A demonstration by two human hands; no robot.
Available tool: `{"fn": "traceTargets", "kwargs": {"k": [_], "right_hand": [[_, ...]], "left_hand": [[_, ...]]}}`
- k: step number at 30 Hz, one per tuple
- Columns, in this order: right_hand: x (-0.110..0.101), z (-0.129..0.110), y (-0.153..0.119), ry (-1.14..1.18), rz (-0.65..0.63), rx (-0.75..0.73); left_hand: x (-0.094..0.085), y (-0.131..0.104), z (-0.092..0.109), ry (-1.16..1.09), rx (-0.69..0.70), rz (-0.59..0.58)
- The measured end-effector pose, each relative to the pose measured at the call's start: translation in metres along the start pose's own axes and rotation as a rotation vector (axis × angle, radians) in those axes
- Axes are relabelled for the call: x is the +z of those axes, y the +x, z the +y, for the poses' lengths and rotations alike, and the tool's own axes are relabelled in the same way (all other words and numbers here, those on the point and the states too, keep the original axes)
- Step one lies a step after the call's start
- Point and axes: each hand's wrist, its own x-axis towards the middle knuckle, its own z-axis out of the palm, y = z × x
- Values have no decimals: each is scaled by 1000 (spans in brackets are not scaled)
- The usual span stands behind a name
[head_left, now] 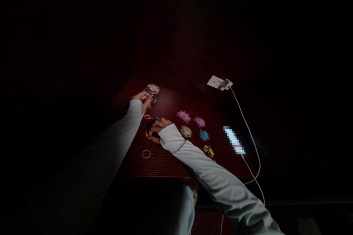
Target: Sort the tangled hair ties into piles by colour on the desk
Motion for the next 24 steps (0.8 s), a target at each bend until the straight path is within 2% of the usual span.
{"fn": "traceTargets", "kwargs": {"k": [4, 10, 13, 19, 24], "right_hand": [[-1, 1, 1, -24, 13, -11], [3, 1, 2, 12, 11, -45], [0, 5, 7, -4, 20, -47], [-12, 28, 35, -40, 89, 161], [-1, 38, 49, -84, 32, 96]], "left_hand": [[4, -6, 9, -17, 26, 61], [6, -9, 14, -22, 8, 55], [3, -6, 11, -16, 14, 41], [-1, 2, -5, 3, 0, -35], [1, 4, -10, -7, -1, -7]]}}
